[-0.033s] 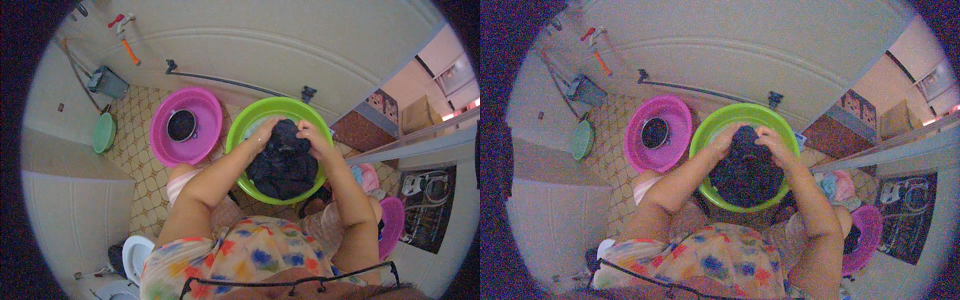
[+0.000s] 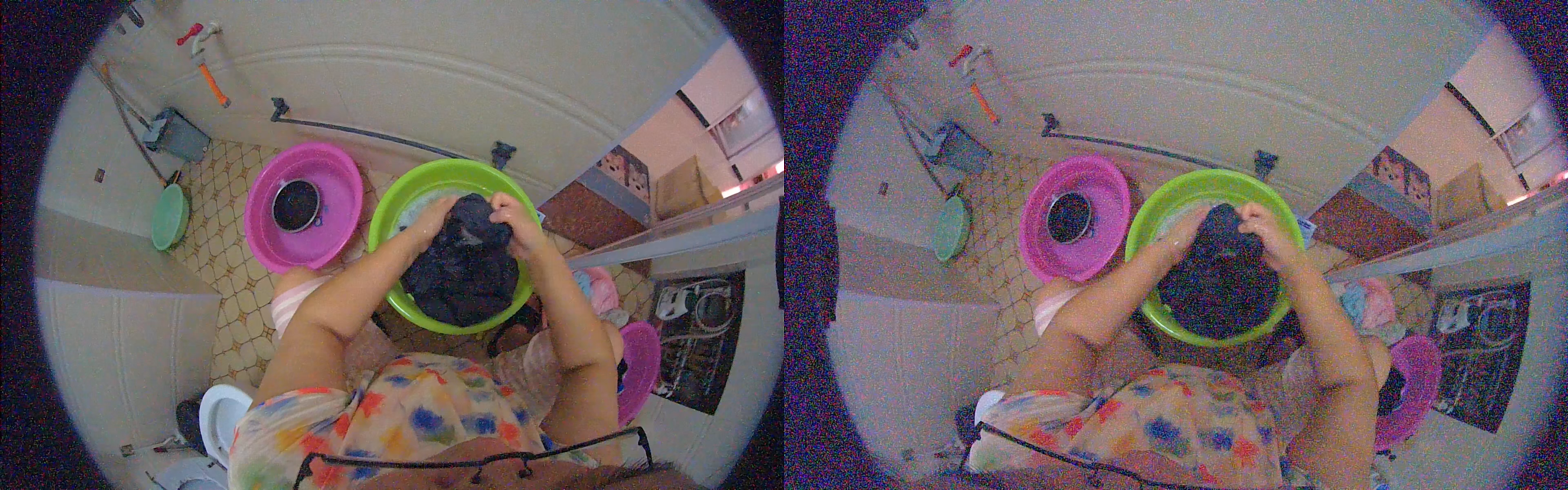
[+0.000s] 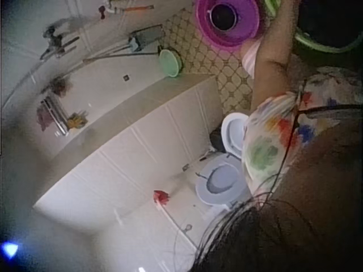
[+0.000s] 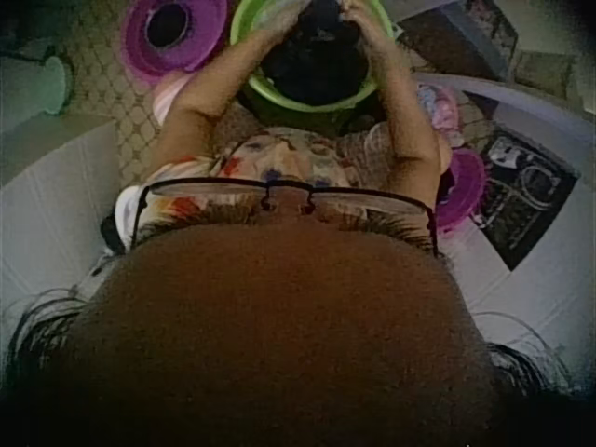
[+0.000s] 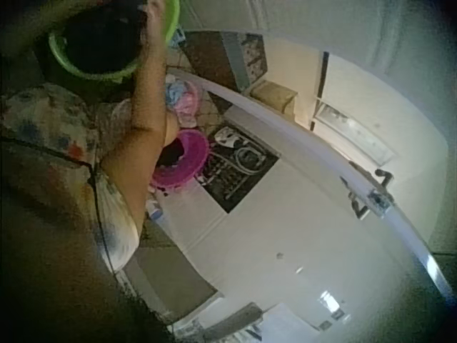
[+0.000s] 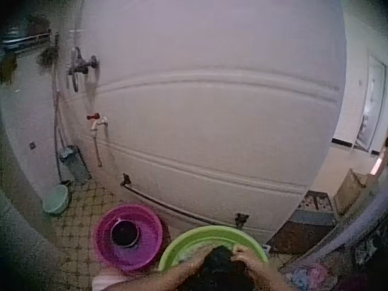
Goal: The person washes a dark garment by hand in a green basin filled with water. They scrub and rinse the item, then add detergent from a blue packet and continue washing.
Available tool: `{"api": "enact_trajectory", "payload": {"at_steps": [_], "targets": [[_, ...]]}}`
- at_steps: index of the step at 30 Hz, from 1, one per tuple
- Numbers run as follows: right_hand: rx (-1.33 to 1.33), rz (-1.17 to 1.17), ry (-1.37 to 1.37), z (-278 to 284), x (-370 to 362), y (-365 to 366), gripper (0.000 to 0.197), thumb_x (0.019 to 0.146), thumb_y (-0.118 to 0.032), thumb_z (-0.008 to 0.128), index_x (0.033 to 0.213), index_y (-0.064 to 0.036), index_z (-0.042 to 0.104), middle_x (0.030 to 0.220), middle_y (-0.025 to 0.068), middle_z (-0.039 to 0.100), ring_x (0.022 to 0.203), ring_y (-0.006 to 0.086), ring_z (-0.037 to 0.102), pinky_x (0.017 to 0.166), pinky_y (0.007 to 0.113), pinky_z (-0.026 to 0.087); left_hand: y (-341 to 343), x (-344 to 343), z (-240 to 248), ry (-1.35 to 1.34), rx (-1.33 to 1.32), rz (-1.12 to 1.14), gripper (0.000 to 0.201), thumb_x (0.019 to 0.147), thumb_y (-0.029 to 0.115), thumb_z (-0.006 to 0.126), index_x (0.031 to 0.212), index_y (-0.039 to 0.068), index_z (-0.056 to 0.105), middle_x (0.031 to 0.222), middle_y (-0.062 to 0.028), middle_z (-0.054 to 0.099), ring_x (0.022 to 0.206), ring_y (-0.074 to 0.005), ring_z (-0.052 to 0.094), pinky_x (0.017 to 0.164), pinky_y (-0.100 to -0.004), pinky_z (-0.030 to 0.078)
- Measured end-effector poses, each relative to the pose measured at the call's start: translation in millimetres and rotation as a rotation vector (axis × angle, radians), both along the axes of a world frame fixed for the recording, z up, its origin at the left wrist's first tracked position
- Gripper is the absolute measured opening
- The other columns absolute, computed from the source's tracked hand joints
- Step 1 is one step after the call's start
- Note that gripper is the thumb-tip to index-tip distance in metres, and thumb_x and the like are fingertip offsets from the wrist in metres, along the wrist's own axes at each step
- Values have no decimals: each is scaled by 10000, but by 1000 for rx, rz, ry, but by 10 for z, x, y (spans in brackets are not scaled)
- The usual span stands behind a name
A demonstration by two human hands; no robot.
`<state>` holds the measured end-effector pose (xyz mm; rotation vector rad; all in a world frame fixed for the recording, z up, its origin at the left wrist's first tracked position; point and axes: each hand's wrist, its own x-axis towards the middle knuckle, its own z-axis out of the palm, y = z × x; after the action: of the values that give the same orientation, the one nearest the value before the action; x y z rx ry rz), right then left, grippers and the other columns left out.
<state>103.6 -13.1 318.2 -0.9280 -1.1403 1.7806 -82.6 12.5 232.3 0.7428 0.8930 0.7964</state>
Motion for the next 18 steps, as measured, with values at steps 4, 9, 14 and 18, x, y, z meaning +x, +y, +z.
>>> {"api": "enact_trajectory", "payload": {"at_steps": [4,9,14,18], "targets": [[-75,-100,143,-15,179,191,109,672,-64,545,694,-105,445,741,6,490,715,131,489,666,283,416,-124,-42,-85,309,197,-61,334,896,332,402,876,65,601,795,-35,571,782,-129,519,753,-277,406],[132,-291,-583,-784,394,504,134,721,-96,568,842,-70,517,777,48,521,751,185,518,702,347,433,-69,-194,40,312,61,459,222,852,273,530,877,58,580,811,-35,565,750,-117,507,671,-263,420],[363,-114,-854,-1050,-32,301,353,749,-172,621,1053,-32,507,995,113,548,846,226,551,753,340,432,-59,-166,-276,464,236,387,315,787,141,593,1092,91,536,949,-105,572,854,-197,546,768,-295,433],[332,266,-1081,-1110,-301,215,439,748,-139,608,1152,-32,473,1103,193,540,1003,317,528,857,405,410,8,-27,-859,546,277,238,453,739,32,578,1176,126,505,1016,-157,557,910,-257,551,832,-328,430]]}}
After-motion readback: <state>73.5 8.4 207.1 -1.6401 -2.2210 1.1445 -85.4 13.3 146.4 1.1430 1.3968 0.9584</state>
